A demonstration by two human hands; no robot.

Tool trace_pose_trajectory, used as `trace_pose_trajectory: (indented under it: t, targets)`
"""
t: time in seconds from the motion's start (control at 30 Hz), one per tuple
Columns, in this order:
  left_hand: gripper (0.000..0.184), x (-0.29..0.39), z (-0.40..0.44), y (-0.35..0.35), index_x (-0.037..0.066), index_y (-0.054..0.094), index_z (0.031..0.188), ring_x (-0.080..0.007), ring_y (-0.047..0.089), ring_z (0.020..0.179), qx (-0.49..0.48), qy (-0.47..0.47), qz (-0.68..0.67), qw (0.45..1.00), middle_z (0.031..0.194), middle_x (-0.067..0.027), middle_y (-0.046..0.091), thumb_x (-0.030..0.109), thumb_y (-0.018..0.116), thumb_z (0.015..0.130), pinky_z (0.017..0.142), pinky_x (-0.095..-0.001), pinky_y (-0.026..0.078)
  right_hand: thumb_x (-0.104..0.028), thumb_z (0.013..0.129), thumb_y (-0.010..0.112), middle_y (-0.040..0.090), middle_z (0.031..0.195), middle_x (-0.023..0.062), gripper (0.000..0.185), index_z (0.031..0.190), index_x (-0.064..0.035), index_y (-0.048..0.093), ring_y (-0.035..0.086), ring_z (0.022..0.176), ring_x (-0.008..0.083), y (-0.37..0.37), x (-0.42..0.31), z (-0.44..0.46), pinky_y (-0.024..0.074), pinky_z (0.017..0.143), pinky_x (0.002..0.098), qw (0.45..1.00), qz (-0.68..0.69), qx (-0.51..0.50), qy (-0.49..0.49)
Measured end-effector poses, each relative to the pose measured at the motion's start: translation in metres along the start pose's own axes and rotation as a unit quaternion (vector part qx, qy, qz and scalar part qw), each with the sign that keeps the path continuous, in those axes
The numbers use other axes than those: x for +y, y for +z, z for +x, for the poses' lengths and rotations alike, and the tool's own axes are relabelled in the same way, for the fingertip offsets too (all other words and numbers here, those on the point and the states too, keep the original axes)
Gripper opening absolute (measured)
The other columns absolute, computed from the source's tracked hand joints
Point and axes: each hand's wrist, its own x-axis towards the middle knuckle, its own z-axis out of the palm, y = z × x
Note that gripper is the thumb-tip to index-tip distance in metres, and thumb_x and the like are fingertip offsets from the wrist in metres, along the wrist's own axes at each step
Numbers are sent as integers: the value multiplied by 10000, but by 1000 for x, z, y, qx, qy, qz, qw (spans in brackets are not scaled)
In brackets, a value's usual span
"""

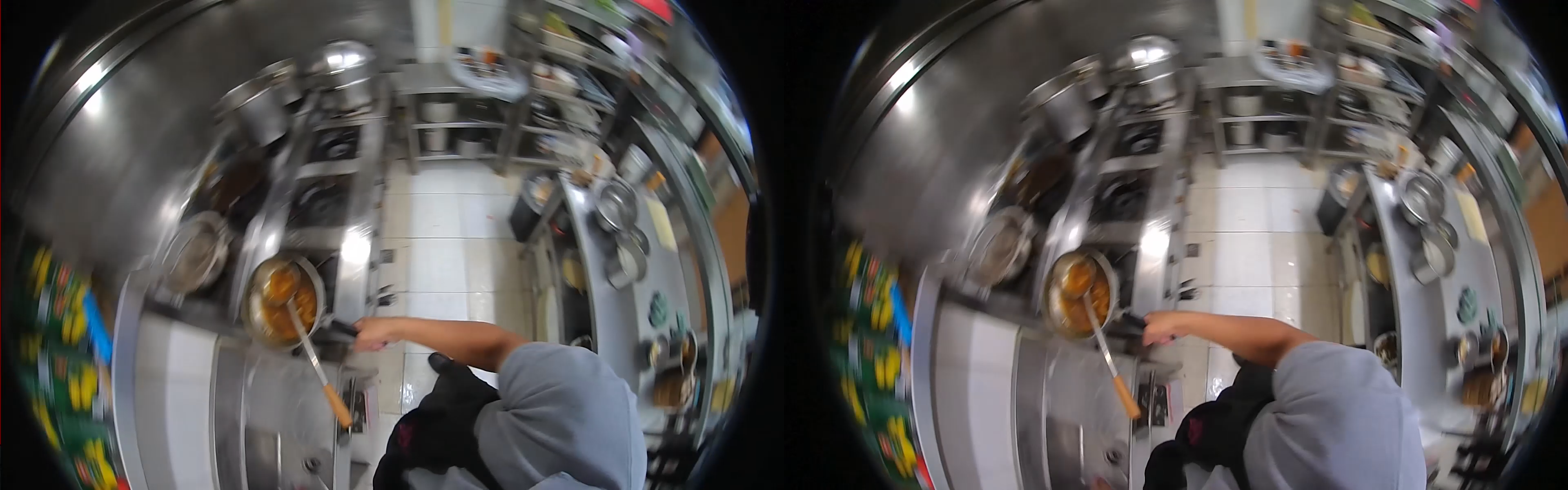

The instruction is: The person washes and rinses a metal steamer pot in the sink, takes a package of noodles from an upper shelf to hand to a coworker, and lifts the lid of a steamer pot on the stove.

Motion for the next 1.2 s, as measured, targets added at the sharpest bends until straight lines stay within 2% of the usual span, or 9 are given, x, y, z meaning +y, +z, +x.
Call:
trace_pose_trajectory:
  t: [0.1,0.3,0.5,0.6,0.73,0.83,0.9,1.0,1.2]
  targets:
    - [292,-15,-1,-9,-5,685,867,-382,621,684,70,-7,198,978,717,-212,625,270,613,935,622,-472,472,-112,817,713,467,587,-27,194,876,-48,540,428,462,80,50,-7,-28,311,383,263,998,58,-21,14]
    - [430,-30,11,-96,25,630,1269,-380,614,1175,181,-161,74,967,1282,-228,638,166,592,864,998,-433,486,4,813,693,414,511,-15,280,855,-115,444,359,334,100,152,-8,-43,290,317,278,987,83,-103,86]
    - [558,-56,63,-197,13,513,1386,-413,605,1163,329,-93,181,922,1250,-237,629,162,593,854,996,-441,486,16,835,685,366,509,-32,258,865,-117,466,318,333,84,254,10,-40,262,317,271,971,44,-192,135]
    - [577,-125,94,-216,-8,482,1393,-449,587,1156,340,231,231,882,1276,-267,594,180,610,863,971,-465,495,-11,832,720,405,544,-27,286,891,-103,455,366,360,84,295,15,-31,296,339,262,961,-12,-233,147]
    - [480,-155,108,-202,-41,509,1331,-411,615,1122,276,279,367,843,1263,-257,601,151,578,897,954,-508,514,-171,868,733,437,560,-38,255,828,-88,495,401,414,60,340,53,-8,294,365,242,949,-60,-279,132]
    - [435,-106,62,-174,25,544,1316,-436,658,969,-82,-107,376,917,1115,-257,665,226,525,930,820,-543,528,-162,797,719,420,553,-58,241,733,-136,489,423,450,63,381,86,16,313,385,261,946,-81,-262,175]
    - [327,-155,22,-130,32,619,1160,-378,655,749,7,145,351,925,964,-169,682,277,482,993,621,-488,530,-200,786,732,441,560,-47,240,673,-149,528,445,480,94,403,121,52,347,429,306,928,-75,-307,198]
    - [313,-59,-26,-74,78,606,1147,-185,632,696,30,-409,-257,875,958,-40,653,342,573,982,512,-337,479,-159,778,688,392,512,-46,285,590,-140,475,391,415,91,436,108,58,292,372,285,923,-120,-317,184]
    - [249,-35,-55,-34,10,678,1017,-204,640,720,-73,-226,-84,968,814,-56,664,239,622,937,605,-346,501,-112,779,597,424,520,49,143,656,-81,529,391,456,200,471,154,118,339,455,359,853,-111,-456,229]
